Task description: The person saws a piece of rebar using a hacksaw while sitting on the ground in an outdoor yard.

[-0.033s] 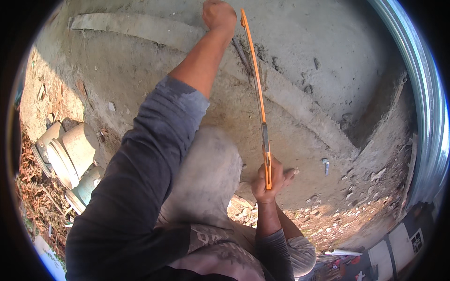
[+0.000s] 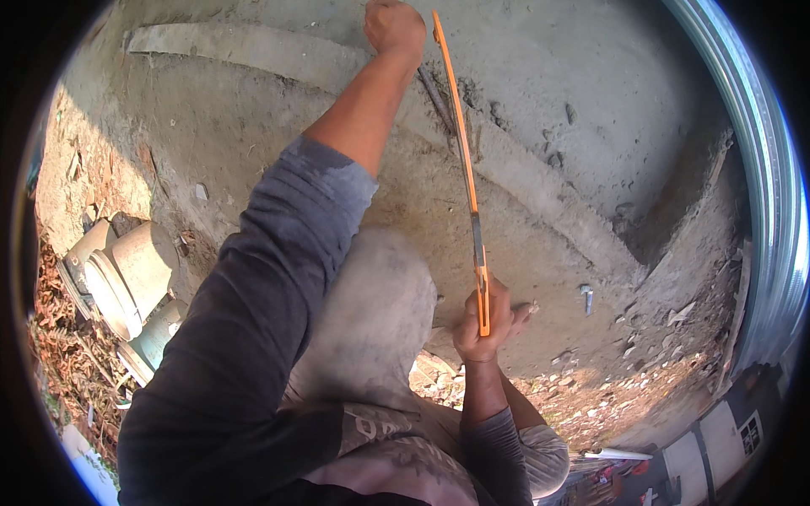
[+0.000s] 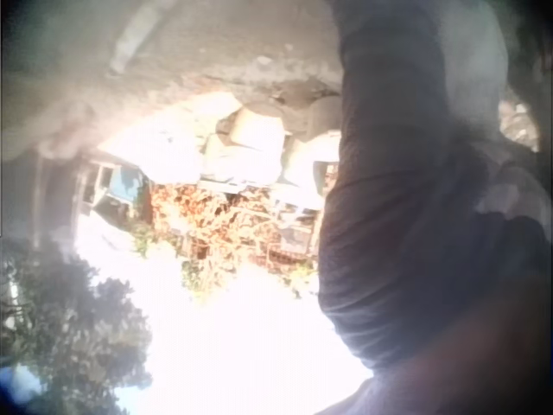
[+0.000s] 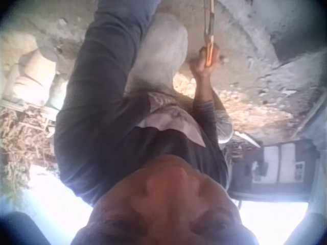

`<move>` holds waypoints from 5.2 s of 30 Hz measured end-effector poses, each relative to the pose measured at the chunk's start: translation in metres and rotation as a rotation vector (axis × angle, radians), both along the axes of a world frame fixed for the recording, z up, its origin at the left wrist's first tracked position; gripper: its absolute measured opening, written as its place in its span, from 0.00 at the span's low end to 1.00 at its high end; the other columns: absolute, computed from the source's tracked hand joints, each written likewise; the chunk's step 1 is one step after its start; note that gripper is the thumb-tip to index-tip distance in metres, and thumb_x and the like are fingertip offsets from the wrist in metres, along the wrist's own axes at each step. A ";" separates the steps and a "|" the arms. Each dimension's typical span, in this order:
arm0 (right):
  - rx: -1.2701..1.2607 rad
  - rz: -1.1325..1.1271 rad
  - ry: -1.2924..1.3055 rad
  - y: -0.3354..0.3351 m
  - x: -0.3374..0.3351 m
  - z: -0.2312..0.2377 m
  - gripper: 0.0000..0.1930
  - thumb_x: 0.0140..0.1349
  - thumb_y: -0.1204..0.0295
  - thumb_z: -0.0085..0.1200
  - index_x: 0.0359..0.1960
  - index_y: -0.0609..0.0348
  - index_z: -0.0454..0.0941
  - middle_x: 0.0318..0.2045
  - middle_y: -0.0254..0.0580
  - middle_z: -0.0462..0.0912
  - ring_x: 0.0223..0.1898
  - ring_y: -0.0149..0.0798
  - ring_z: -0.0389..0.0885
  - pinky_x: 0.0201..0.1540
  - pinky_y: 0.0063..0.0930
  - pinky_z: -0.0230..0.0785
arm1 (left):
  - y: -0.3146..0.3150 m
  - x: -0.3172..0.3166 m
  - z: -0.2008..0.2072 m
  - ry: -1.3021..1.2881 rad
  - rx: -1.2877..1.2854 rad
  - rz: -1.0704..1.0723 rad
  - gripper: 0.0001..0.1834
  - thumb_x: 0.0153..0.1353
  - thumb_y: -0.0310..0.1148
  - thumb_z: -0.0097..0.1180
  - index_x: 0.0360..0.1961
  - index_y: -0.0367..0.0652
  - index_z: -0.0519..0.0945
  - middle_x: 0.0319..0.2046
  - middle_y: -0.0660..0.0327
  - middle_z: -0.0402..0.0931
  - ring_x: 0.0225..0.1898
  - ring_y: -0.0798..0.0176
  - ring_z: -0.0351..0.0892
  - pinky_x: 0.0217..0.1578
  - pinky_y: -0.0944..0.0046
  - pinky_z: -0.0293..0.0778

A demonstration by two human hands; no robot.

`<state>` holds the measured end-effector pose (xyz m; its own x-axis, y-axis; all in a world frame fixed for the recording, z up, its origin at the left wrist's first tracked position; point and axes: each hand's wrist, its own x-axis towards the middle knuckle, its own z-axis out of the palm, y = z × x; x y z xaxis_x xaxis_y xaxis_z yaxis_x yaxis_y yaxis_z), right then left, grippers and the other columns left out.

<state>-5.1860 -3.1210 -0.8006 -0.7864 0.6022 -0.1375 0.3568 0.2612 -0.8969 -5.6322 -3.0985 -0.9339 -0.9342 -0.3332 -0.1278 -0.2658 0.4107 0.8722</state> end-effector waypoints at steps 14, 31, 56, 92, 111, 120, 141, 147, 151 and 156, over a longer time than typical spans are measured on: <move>-0.027 -0.019 -0.057 -0.001 -0.017 -0.001 0.20 0.68 0.69 0.51 0.57 0.68 0.73 0.39 0.43 0.81 0.32 0.28 0.75 0.38 0.24 0.69 | 0.006 0.001 -0.001 -0.026 -0.021 -0.009 0.23 0.72 0.40 0.38 0.44 0.30 0.79 0.44 0.32 0.79 0.49 0.30 0.77 0.53 0.42 0.71; -0.061 0.003 0.015 0.018 -0.109 -0.005 0.20 0.70 0.63 0.52 0.55 0.66 0.74 0.27 0.33 0.76 0.25 0.23 0.69 0.31 0.21 0.65 | 0.003 -0.010 -0.009 0.038 -0.052 -0.012 0.23 0.74 0.41 0.37 0.42 0.31 0.79 0.42 0.33 0.80 0.48 0.30 0.78 0.52 0.42 0.71; -0.039 -0.013 0.078 0.013 -0.117 -0.015 0.27 0.70 0.52 0.53 0.54 0.67 0.74 0.27 0.33 0.74 0.26 0.26 0.69 0.33 0.22 0.64 | -0.003 -0.013 -0.010 0.024 0.057 -0.055 0.22 0.73 0.39 0.38 0.44 0.30 0.79 0.45 0.33 0.79 0.50 0.31 0.77 0.54 0.43 0.71; -0.053 -0.081 0.066 0.020 -0.093 -0.041 0.37 0.69 0.38 0.45 0.51 0.68 0.75 0.21 0.30 0.71 0.23 0.25 0.68 0.30 0.23 0.64 | 0.004 -0.006 -0.019 0.039 0.076 -0.010 0.22 0.72 0.40 0.38 0.45 0.32 0.79 0.44 0.33 0.79 0.50 0.30 0.77 0.54 0.43 0.71; -0.035 -0.070 0.014 0.000 -0.034 0.004 0.41 0.69 0.33 0.32 0.45 0.65 0.75 0.17 0.29 0.67 0.19 0.24 0.62 0.23 0.22 0.54 | 0.005 -0.006 -0.004 0.043 0.016 0.005 0.20 0.70 0.37 0.41 0.42 0.29 0.80 0.45 0.33 0.79 0.50 0.32 0.78 0.53 0.44 0.71; 0.093 0.035 0.006 -0.014 0.004 0.026 0.41 0.71 0.36 0.34 0.53 0.70 0.75 0.19 0.32 0.71 0.21 0.24 0.67 0.26 0.22 0.59 | 0.003 -0.011 -0.024 0.035 -0.133 -0.042 0.20 0.69 0.37 0.41 0.40 0.32 0.81 0.43 0.36 0.81 0.48 0.34 0.79 0.51 0.44 0.73; -0.125 -0.026 0.099 0.013 -0.088 -0.012 0.38 0.71 0.37 0.37 0.53 0.67 0.73 0.18 0.29 0.66 0.20 0.24 0.62 0.25 0.23 0.54 | 0.007 -0.005 -0.015 -0.017 -0.054 -0.020 0.20 0.69 0.38 0.41 0.42 0.32 0.80 0.44 0.35 0.80 0.48 0.33 0.79 0.52 0.44 0.73; 0.002 -0.014 -0.053 -0.008 0.016 0.012 0.43 0.70 0.32 0.30 0.52 0.68 0.76 0.17 0.30 0.68 0.20 0.24 0.65 0.27 0.23 0.60 | 0.004 -0.007 -0.013 0.035 -0.066 -0.041 0.20 0.69 0.37 0.40 0.43 0.31 0.80 0.44 0.35 0.80 0.49 0.33 0.78 0.52 0.44 0.72; -0.174 -0.054 0.071 0.012 -0.079 -0.010 0.40 0.72 0.37 0.31 0.52 0.67 0.75 0.17 0.29 0.66 0.20 0.23 0.63 0.24 0.22 0.55 | 0.007 -0.008 -0.005 0.006 -0.010 -0.035 0.21 0.70 0.38 0.40 0.43 0.31 0.80 0.44 0.35 0.80 0.50 0.33 0.78 0.53 0.44 0.72; -0.132 -0.025 0.010 -0.005 -0.028 0.003 0.43 0.71 0.35 0.33 0.54 0.73 0.73 0.19 0.28 0.68 0.20 0.22 0.62 0.24 0.21 0.55 | 0.001 -0.001 -0.002 -0.062 -0.047 -0.024 0.21 0.71 0.39 0.39 0.43 0.32 0.80 0.44 0.35 0.80 0.50 0.33 0.78 0.53 0.44 0.72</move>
